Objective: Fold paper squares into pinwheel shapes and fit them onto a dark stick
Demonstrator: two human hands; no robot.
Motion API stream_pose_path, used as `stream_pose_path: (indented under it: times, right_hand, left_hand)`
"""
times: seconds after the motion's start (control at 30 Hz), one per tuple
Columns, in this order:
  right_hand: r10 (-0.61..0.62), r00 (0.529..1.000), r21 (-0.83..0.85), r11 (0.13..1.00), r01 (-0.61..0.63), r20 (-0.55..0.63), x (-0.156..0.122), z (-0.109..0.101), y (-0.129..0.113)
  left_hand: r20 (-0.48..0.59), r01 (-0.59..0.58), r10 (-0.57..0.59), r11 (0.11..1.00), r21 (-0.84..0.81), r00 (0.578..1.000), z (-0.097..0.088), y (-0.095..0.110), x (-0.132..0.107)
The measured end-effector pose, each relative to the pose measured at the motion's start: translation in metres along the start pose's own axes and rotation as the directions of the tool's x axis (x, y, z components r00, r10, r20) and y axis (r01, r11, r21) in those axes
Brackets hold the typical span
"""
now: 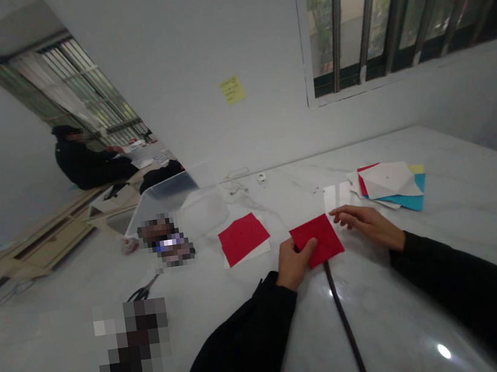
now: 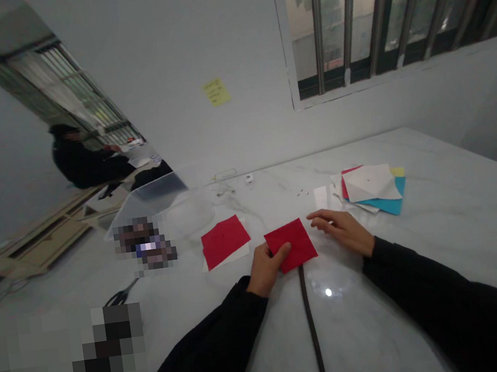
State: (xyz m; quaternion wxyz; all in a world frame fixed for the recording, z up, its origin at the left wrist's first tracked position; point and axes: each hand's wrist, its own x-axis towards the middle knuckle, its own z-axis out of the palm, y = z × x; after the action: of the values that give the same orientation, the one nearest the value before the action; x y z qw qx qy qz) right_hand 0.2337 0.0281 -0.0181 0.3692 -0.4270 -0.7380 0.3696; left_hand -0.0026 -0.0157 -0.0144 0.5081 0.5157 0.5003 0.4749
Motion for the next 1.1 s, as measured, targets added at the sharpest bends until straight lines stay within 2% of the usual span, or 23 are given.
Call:
stream_pose_path:
  times: [0.03, 0.1, 0.17, 0.33, 0.47, 0.67, 0.8, 0.93, 1.1]
  right_hand:
    - [-0.001, 0.998, -0.070, 0.998, -0.003, -0.063, 0.007, -0.001, 0.008]
    - [-0.034, 0.995, -0.225, 0.974, 0.012, -0.098, 0.025, 0.001, 0.025]
    - [-0.041, 0.985, -0.406, 0.913, -0.030, -0.165, 0.045, 0.005, 0.041]
    - [0.002, 0.940, -0.490, 0.853, -0.179, -0.340, 0.088, 0.015, 0.061]
    - [0.015, 0.918, -0.515, 0.824, -0.236, -0.396, 0.105, 0.022, 0.065]
    - [0.014, 0.909, -0.541, 0.800, -0.261, -0.417, 0.114, 0.021, 0.072]
    - [0.017, 0.890, -0.529, 0.799, -0.285, -0.455, 0.108, 0.019, 0.076]
    - [-0.009, 0.891, -0.501, 0.829, -0.248, -0.455, 0.101, 0.019, 0.079]
    - [-0.022, 0.870, -0.492, 0.831, -0.258, -0.493, 0.102, 0.020, 0.082]
  left_hand:
    - [-0.017, -0.008, 0.008, 1.000, 0.007, 1.000, -0.001, 0.000, 0.001]
    - [-0.039, -0.024, 0.025, 0.999, 0.024, 0.999, -0.002, 0.000, 0.002]
    - [-0.048, -0.025, 0.027, 0.999, 0.025, 0.999, -0.002, 0.001, 0.001]
    - [-0.048, -0.003, 0.002, 1.000, -0.022, 0.999, -0.003, 0.001, -0.001]
    - [-0.025, 0.000, -0.002, 0.998, -0.062, 1.000, -0.003, -0.006, -0.002]
    - [-0.021, 0.026, -0.027, 0.997, -0.071, 0.999, -0.003, -0.014, -0.003]
    - [-0.030, 0.012, -0.014, 0.998, -0.055, 0.999, -0.003, -0.011, -0.003]
    - [-0.034, 0.014, -0.016, 0.998, -0.054, 0.999, -0.003, -0.009, -0.004]
    - [-0.047, 0.021, -0.024, 0.998, -0.055, 0.999, -0.001, -0.006, -0.006]
